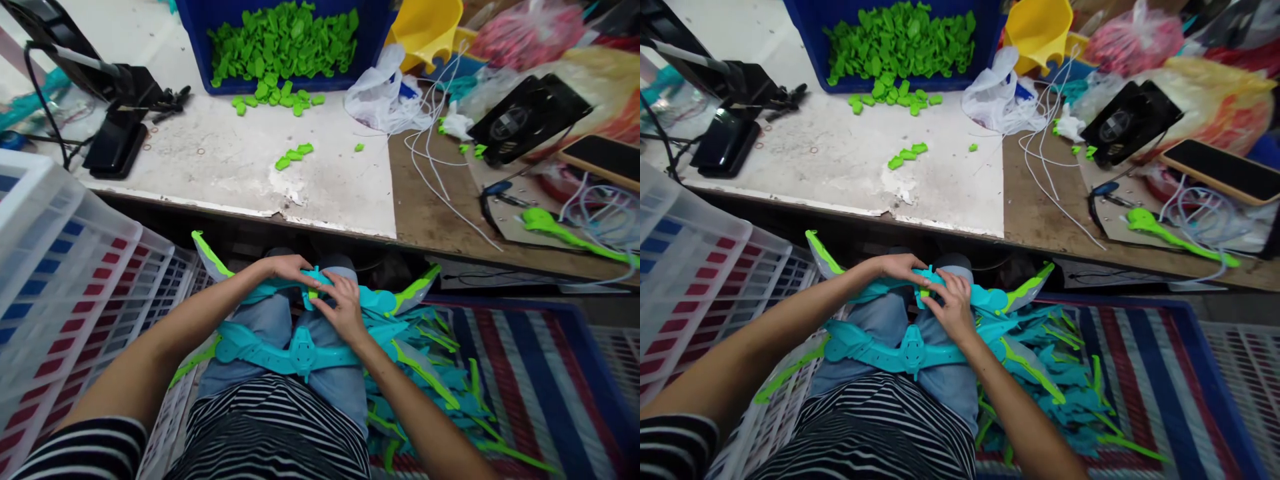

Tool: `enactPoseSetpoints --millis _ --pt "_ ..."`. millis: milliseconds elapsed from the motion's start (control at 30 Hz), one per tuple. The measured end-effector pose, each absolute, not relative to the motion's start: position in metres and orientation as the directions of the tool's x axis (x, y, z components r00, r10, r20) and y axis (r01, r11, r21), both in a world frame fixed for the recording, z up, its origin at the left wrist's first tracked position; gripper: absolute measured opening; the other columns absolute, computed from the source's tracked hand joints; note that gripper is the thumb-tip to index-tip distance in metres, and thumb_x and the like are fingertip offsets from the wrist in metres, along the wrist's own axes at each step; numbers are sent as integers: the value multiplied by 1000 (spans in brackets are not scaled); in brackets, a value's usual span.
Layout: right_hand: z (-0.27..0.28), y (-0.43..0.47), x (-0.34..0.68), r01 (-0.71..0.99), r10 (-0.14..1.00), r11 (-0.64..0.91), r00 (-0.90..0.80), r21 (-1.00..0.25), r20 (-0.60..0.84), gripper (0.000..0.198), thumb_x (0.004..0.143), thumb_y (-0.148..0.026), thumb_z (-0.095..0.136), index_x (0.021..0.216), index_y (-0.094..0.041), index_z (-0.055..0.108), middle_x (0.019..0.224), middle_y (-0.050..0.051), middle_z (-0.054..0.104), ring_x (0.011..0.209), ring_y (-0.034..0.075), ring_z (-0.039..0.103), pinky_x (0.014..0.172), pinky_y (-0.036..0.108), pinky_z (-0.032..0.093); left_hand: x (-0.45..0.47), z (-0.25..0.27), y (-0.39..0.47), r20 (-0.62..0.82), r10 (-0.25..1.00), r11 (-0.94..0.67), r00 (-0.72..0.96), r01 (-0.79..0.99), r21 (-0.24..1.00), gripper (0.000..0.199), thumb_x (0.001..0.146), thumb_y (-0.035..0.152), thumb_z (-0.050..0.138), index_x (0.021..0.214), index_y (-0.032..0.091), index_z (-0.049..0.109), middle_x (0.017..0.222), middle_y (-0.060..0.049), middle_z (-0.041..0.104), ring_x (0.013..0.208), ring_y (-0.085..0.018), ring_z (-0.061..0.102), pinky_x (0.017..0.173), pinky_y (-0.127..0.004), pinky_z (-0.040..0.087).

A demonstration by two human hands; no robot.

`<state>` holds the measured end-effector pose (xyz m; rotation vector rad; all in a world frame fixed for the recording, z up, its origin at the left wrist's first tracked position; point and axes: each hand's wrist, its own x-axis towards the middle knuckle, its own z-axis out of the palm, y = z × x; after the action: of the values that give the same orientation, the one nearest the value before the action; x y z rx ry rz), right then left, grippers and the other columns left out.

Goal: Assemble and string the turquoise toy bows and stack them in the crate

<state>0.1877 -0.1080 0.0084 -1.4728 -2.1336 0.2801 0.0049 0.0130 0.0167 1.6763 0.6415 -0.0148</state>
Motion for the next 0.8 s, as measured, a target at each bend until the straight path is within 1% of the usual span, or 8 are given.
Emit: enactPoseSetpoints --millis 100,167,300,467,600,700,733,800 --pt "8 -101 187 823 985 174 -142 -541 101 52 74 -47 70 118 -23 56 117 10 64 106 29 58 93 48 38 8 13 11 -360 450 -148 817 466 872 52 63 64 62 70 12 58 61 3 49 61 -11 42 56 -23 28" --pt "10 -94 185 838 994 80 -105 -539 -16 65 68 -47 74 125 -23 52 115 10 65 106 31 58 90 47 39 11 11 9 -361 488 -186 795 498 847 48 64 59 63 71 12 59 60 3 48 60 -11 42 55 -23 28" --pt "13 -85 178 889 991 46 -98 -456 -91 69 66 -44 76 128 -22 53 113 11 65 106 33 57 85 46 41 14 14 5 -348 547 -256 761 548 796 39 65 48 67 79 12 63 62 4 52 59 -11 45 54 -22 28" --pt "27 -91 183 868 967 216 -253 -447 -25 66 71 -44 73 129 -20 53 115 13 65 105 32 59 85 46 44 7 32 -12 -292 585 -398 756 582 709 38 75 47 65 94 14 66 76 -2 64 70 -16 56 58 -22 33" --pt "71 -65 191 753 920 380 -368 -537 135 30 88 -41 54 109 -22 66 102 8 70 92 23 64 80 36 50 -1 36 -38 -119 693 -540 711 621 568 44 85 41 59 123 20 56 104 -9 65 89 -22 61 71 -27 44" --pt "108 -2 180 818 887 435 -317 -377 336 29 94 -30 43 100 -20 68 96 9 70 92 24 62 85 38 48 -5 23 -57 60 734 -634 676 652 416 40 92 26 48 132 27 49 120 -12 58 99 -23 58 84 -35 46" --pt "116 25 173 852 877 432 -318 -297 361 29 93 -26 42 101 -18 68 98 10 69 96 26 59 88 40 46 -6 17 -64 97 731 -654 675 653 383 40 92 21 46 131 29 50 125 -12 55 103 -23 57 87 -37 46" --pt "124 80 156 891 888 411 -344 -190 306 30 89 -17 44 109 -13 66 116 13 64 110 29 52 94 43 42 -8 6 -80 145 723 -674 675 644 362 42 90 16 47 129 32 51 134 -12 47 114 -25 51 93 -42 44"
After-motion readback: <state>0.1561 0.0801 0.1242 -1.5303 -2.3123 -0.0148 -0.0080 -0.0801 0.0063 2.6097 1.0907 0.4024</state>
